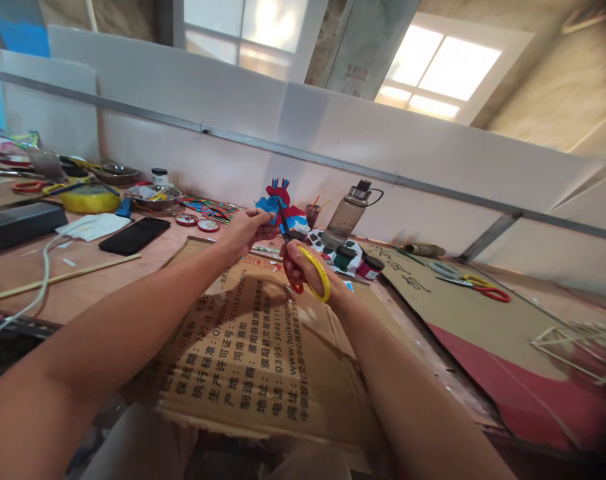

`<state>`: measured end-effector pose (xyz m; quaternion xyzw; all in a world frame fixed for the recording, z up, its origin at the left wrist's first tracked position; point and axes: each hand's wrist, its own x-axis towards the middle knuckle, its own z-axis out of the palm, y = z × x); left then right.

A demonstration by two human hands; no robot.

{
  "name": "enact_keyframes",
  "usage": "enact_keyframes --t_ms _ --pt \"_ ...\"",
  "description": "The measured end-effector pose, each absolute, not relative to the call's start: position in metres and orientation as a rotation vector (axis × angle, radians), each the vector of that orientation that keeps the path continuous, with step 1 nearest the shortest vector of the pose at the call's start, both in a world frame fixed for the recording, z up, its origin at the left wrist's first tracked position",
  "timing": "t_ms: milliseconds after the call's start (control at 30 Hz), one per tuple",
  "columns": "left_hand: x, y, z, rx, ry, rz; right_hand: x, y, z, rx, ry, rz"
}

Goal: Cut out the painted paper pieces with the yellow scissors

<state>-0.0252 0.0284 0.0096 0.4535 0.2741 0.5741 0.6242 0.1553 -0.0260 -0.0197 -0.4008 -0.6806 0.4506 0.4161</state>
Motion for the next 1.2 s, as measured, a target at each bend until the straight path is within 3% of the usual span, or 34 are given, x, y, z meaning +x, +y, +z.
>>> enact_keyframes --t_ms 1200 --pt "-0.0223 0.0240 0.0129 1.033 0.652 1.303 0.1516 -0.0297 -0.0148 -1.056 -1.695 1.130"
